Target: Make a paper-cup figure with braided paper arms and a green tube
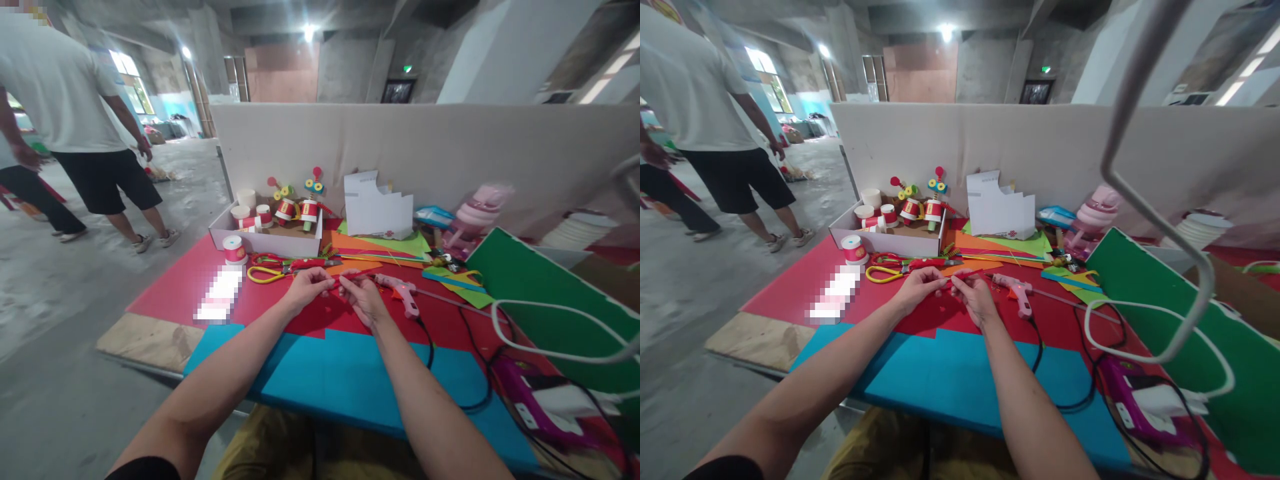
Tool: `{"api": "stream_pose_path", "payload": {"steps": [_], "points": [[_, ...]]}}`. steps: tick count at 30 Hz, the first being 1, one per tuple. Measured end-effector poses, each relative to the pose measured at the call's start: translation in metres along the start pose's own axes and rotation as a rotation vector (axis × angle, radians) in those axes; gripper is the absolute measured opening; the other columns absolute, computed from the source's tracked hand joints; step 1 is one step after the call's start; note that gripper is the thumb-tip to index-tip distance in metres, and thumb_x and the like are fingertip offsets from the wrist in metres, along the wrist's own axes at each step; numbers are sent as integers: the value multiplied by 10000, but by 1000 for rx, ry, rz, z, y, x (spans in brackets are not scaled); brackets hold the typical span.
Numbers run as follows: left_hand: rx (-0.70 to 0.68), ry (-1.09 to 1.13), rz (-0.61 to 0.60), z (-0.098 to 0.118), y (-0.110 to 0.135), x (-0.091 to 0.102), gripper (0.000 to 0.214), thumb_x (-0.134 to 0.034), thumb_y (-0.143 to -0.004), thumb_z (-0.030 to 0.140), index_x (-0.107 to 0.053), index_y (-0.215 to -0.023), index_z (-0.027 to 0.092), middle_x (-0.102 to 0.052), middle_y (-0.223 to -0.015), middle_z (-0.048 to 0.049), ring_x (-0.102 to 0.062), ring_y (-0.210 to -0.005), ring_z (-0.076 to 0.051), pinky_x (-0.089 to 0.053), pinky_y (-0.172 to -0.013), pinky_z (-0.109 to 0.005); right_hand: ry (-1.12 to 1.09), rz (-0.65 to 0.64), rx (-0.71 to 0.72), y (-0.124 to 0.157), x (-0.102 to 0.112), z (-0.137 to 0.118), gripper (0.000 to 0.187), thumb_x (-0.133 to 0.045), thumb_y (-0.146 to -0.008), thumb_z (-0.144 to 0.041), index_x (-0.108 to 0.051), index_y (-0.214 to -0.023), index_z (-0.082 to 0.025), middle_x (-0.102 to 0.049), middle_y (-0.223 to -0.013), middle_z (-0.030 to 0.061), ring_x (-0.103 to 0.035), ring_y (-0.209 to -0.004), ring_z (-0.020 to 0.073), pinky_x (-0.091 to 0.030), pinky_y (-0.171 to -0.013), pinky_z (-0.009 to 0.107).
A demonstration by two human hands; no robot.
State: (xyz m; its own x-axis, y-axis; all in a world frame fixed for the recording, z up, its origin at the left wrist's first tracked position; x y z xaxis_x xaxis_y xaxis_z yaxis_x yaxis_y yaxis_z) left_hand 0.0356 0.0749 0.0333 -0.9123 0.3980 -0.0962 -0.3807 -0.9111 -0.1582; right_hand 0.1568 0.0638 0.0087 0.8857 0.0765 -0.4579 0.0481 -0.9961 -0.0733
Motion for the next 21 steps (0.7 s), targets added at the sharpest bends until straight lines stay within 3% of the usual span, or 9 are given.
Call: {"api": "stream_pose_path", "payload": {"steps": [3, 8, 15, 21], "points": [[-38, -92, 19, 3, 0, 1, 326, -759, -678, 406, -595, -709, 125, -589, -585, 28, -530, -504, -69, -409, -539, -196, -36, 15, -19, 0, 1, 3, 376, -852, -596, -291, -635, -895, -219, -605, -628, -57, -557, -572, 82, -454, -555, 190], [-52, -160, 20, 0, -1, 0, 309, -737, -703, 394, -570, -702, 135, -582, -586, 35, -536, -512, -70, -417, -535, -190, 17, 25, -28, -1, 1, 7, 338, -854, -580, -339, -640, -799, -195, -617, -655, -40, -546, -570, 81, -462, -565, 203], [102, -91, -15, -16, 1, -4, 353, -718, -733, 410, -586, -921, 142, -635, -674, 3, -572, -558, -84, -465, -527, -196, 268, 83, 163, -3, 8, -6, 312, -791, -640, -430, -674, -802, -189, -656, -742, 3, -556, -620, 126, -471, -602, 253], [140, -65, -34, -17, 2, -4, 312, -719, -733, 401, -602, -788, 118, -617, -639, 3, -543, -509, -63, -456, -510, -187, 308, 88, 186, -3, 9, -8, 312, -789, -636, -431, -670, -806, -198, -669, -760, 11, -574, -642, 141, -495, -629, 272]]}}
Point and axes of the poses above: each hand's wrist, its own y-axis away from the middle knuckle, its own x-axis out of the back of the hand, z = x × y, the point moved 9 cm from there along -y, towards the middle knuckle
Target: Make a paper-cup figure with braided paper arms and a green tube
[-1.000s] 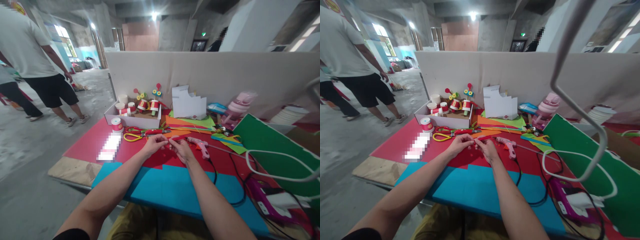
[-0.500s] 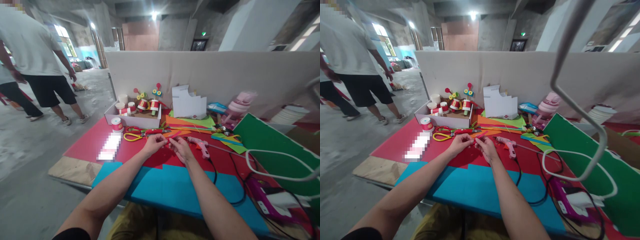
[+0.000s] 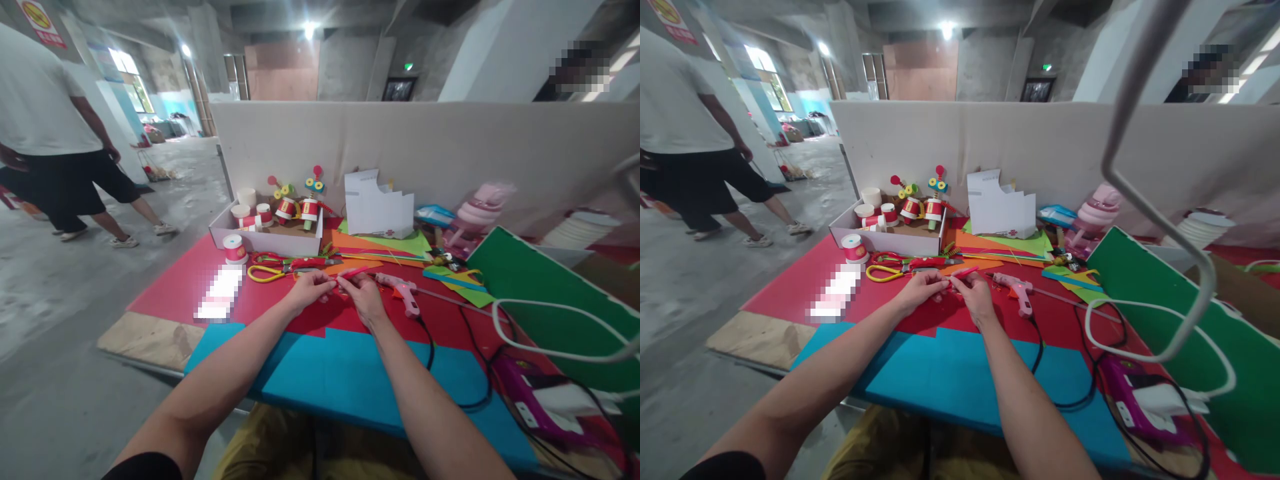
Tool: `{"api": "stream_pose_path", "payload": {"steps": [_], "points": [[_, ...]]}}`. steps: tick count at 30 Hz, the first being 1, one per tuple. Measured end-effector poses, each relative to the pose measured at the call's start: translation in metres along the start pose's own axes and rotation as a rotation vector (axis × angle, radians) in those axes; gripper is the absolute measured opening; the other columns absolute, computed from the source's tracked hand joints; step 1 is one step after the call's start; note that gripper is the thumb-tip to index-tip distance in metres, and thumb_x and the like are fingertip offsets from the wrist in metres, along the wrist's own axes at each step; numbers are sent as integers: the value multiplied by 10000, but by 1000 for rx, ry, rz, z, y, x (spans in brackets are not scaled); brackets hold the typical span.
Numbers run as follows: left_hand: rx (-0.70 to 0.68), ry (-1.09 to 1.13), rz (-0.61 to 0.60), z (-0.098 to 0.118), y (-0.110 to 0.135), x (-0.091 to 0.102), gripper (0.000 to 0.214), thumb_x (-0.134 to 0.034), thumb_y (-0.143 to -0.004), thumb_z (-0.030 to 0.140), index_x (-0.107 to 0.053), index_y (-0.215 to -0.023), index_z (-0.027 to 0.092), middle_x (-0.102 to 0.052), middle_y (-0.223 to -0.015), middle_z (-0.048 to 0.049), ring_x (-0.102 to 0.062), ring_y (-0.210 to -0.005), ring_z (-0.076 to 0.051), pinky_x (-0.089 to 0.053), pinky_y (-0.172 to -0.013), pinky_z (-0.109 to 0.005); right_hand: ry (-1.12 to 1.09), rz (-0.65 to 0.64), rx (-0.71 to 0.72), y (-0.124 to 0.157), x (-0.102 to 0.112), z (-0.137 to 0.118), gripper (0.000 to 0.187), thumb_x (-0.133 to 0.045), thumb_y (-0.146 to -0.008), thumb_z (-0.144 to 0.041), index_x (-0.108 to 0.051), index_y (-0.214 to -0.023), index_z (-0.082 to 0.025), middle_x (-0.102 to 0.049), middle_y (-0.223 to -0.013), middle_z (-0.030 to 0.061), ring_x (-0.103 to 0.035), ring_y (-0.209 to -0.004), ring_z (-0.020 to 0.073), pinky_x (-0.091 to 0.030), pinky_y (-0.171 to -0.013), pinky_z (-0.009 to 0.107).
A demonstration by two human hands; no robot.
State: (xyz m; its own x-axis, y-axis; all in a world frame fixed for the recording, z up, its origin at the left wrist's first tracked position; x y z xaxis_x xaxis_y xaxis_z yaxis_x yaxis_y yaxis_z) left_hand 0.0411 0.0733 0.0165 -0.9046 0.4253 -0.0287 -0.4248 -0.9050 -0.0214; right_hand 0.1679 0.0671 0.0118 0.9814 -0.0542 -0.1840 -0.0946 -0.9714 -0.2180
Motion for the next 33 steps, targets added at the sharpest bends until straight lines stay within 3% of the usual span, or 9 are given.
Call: {"api": "stream_pose_path", "payload": {"steps": [5, 11, 19, 33], "points": [[-1, 45, -16, -2, -1, 0, 308, -726, -713, 389, -571, -741, 124, -605, -606, 13, -535, -476, -65, -452, -500, -197, 0, -18, 8, 0, -2, 0, 321, -799, -627, -430, -683, -820, -201, -672, -781, 9, -583, -652, 136, -487, -633, 271], [-56, 40, 33, 0, -4, 5, 270, -719, -707, 345, -558, -716, 128, -588, -592, 26, -516, -462, -51, -431, -493, -182, 22, -59, -110, 3, -7, 9, 354, -783, -638, -480, -677, -771, -169, -656, -675, 5, -565, -584, 112, -463, -584, 244], [-19, -26, 44, -4, -4, 4, 281, -715, -714, 372, -563, -715, 135, -573, -568, 28, -516, -468, -57, -435, -493, -181, 102, -35, -36, 2, -1, 2, 324, -770, -660, -488, -665, -710, -185, -644, -641, 2, -556, -576, 121, -456, -571, 244], [-2, -108, -13, 1, -1, 0, 249, -695, -725, 342, -561, -679, 137, -580, -561, 19, -514, -447, -56, -439, -475, -178, -67, 185, 12, -7, 29, -8, 329, -803, -608, -468, -621, -663, -200, -556, -554, -42, -495, -507, 102, -425, -511, 242]]}}
Point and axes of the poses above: each hand's wrist, its own y-axis away from the middle knuckle, its own x-axis out of the back of the hand, z = x × y, the point moved 9 cm from there along -y, towards the middle knuckle
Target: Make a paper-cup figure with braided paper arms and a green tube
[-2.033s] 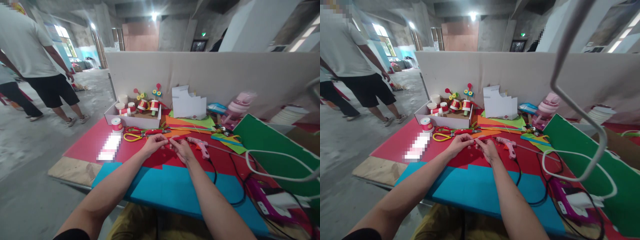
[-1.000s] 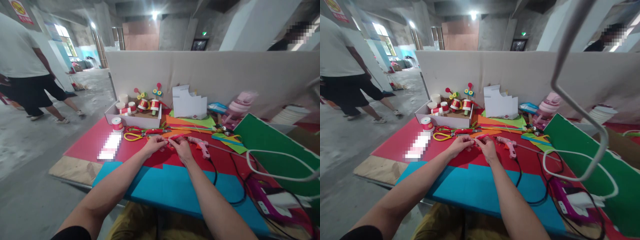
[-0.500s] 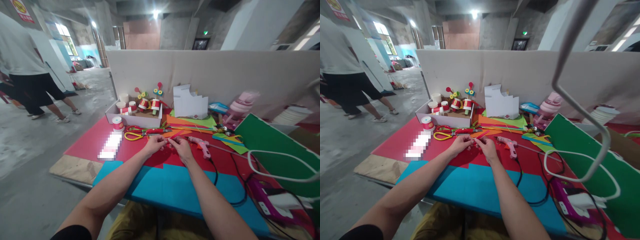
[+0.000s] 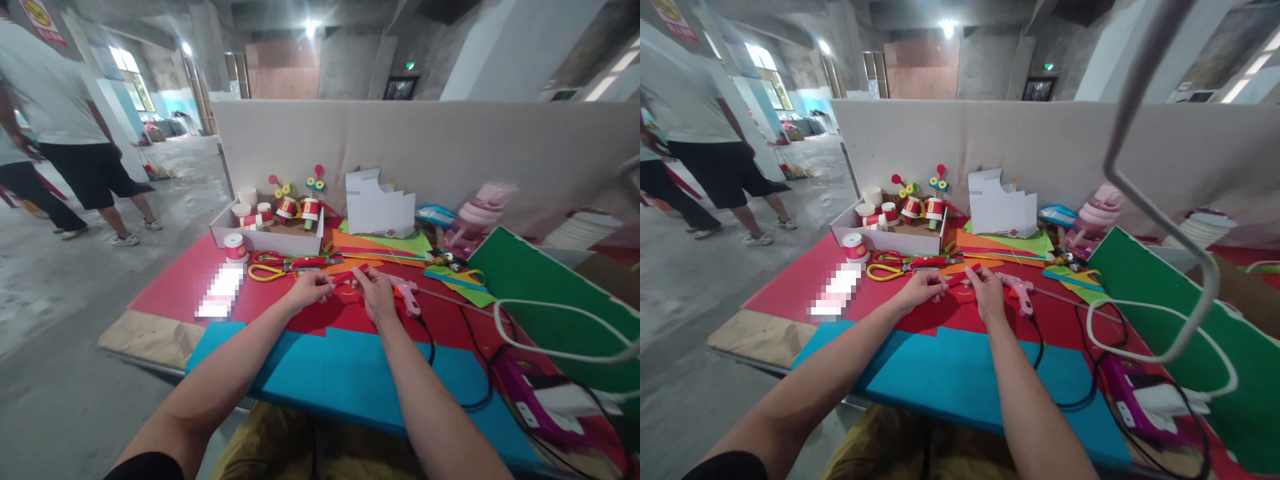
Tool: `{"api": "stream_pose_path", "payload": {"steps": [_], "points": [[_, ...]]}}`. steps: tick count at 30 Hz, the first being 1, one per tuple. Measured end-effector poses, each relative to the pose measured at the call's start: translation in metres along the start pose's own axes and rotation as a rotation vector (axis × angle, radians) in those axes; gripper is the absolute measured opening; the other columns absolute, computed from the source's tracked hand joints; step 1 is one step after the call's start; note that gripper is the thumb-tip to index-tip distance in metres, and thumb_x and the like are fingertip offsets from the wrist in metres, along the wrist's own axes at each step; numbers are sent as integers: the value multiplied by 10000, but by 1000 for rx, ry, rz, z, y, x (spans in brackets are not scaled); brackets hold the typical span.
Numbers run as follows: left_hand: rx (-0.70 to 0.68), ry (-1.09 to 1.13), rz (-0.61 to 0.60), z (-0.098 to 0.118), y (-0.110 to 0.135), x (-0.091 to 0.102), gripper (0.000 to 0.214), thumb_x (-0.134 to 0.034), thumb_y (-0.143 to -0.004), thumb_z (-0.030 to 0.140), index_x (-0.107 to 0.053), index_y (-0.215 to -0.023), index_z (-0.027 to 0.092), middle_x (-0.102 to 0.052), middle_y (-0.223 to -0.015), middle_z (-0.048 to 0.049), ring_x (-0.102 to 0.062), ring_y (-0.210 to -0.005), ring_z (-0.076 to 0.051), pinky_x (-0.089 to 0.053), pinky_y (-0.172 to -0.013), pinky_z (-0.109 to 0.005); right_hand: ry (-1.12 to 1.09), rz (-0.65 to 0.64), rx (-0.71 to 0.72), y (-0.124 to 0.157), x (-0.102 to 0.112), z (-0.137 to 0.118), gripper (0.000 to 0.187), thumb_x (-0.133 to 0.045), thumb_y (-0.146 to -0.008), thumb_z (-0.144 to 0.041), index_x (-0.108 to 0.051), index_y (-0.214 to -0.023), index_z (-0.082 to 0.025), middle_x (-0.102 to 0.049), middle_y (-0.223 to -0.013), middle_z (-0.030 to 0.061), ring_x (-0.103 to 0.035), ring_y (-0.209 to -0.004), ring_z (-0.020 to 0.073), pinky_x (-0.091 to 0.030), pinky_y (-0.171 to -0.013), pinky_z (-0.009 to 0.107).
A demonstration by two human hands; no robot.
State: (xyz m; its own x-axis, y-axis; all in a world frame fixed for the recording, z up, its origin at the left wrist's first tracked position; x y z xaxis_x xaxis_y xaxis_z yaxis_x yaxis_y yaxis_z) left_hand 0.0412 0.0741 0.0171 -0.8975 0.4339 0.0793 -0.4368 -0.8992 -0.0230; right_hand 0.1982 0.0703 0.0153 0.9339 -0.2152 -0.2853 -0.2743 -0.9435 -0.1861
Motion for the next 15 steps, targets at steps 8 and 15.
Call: {"api": "stream_pose_path", "payload": {"steps": [8, 15], "points": [[8, 2, -61, -1, 1, -5, 251, -708, -713, 342, -567, -679, 138, -583, -563, 19, -518, -455, -57, -456, -484, -183, -33, 91, 33, -3, 12, -2, 317, -787, -625, -462, -611, -696, -207, -544, -552, -54, -485, -495, 97, -404, -492, 236], [-23, 61, -3, 3, 0, 0, 280, -710, -714, 366, -552, -677, 138, -588, -569, 15, -512, -450, -55, -426, -475, -177, -84, -47, -60, 3, -8, 3, 354, -791, -623, -486, -612, -762, -215, -578, -632, -41, -514, -534, 98, -448, -538, 237]]}}
Point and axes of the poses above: each hand's wrist, its own y-axis away from the middle knuckle, its own x-axis out of the back of the hand, z = x × y, the point moved 9 cm from there along -y, towards the middle knuckle
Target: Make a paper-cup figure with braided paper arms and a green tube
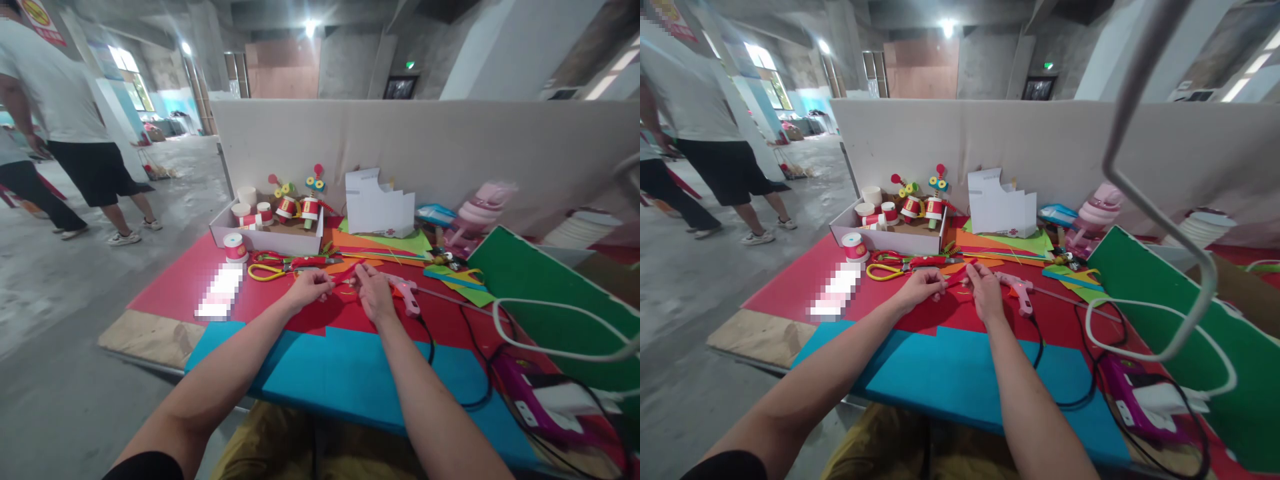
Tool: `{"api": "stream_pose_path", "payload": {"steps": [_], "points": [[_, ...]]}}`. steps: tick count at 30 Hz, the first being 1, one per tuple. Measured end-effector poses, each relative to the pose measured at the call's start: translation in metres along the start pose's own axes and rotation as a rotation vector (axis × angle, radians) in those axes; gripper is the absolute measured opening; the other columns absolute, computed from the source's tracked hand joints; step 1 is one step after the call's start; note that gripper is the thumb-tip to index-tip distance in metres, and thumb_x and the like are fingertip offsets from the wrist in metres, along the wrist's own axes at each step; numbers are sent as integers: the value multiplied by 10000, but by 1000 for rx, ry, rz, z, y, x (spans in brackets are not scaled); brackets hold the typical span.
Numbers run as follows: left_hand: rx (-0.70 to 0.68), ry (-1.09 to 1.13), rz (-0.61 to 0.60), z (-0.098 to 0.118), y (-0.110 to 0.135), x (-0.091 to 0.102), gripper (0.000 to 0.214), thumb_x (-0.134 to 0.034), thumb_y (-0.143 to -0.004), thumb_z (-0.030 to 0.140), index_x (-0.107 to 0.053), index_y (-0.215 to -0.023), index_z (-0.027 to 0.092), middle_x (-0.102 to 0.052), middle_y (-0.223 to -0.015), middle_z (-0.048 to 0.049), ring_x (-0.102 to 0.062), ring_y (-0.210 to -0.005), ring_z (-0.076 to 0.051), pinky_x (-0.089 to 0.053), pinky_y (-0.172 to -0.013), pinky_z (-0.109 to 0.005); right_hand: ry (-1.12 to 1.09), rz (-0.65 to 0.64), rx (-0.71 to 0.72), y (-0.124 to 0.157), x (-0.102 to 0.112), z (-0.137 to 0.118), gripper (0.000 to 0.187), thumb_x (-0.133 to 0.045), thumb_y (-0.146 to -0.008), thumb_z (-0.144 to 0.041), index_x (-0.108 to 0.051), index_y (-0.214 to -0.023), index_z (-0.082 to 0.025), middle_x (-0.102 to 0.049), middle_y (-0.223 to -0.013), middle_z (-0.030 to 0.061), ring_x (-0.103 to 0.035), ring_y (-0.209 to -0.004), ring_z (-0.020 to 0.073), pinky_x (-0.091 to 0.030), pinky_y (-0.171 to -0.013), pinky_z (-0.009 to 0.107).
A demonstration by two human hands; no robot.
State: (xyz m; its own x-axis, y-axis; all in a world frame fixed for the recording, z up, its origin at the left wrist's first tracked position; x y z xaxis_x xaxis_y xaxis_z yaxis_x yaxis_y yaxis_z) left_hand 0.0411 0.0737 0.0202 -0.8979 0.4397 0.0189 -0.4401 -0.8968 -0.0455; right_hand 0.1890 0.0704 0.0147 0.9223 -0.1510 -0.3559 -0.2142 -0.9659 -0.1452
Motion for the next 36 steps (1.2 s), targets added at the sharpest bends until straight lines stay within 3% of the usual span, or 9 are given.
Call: {"api": "stream_pose_path", "payload": {"steps": [5, 17, 31, 36], "points": [[-53, 61, 39, 4, -1, 5, 292, -709, -714, 384, -557, -692, 135, -587, -569, 16, -506, -455, -61, -421, -486, -191, 116, -168, -77, 9, -19, 15, 320, -814, -621, -434, -659, -766, -194, -605, -631, -23, -530, -555, 99, -437, -554, 227], [-30, 49, 8, 2, 0, 0, 346, -733, -681, 437, -559, -693, 138, -594, -563, 17, -512, -455, -66, -421, -498, -198, 145, -181, -47, 10, -20, 11, 305, -793, -643, -443, -661, -735, -183, -602, -621, -27, -520, -546, 93, -423, -556, 222], [17, 8, -20, 1, 1, -3, 345, -726, -692, 431, -570, -644, 127, -572, -520, 18, -510, -441, -68, -415, -480, -198, 32, 16, 48, 3, 0, -2, 283, -798, -625, -395, -618, -714, -196, -564, -562, -57, -501, -513, 87, -422, -522, 209], [44, -33, -76, 0, 5, -7, 364, -740, -669, 456, -582, -656, 129, -601, -565, 2, -522, -457, -74, -434, -475, -203, -10, -18, -15, 5, -7, -2, 292, -781, -625, -385, -577, -725, -202, -563, -558, -62, -514, -489, 87, -411, -489, 206]]}}
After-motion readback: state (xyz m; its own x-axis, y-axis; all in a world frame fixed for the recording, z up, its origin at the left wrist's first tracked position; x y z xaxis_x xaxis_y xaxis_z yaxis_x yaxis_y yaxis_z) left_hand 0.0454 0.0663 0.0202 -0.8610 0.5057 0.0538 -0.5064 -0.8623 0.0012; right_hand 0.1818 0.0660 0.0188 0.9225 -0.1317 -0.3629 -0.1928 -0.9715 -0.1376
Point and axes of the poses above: each hand's wrist, its own y-axis away from the middle knuckle, its own x-axis out of the back of the hand, z = x × y, the point moved 9 cm from there along -y, towards the middle knuckle
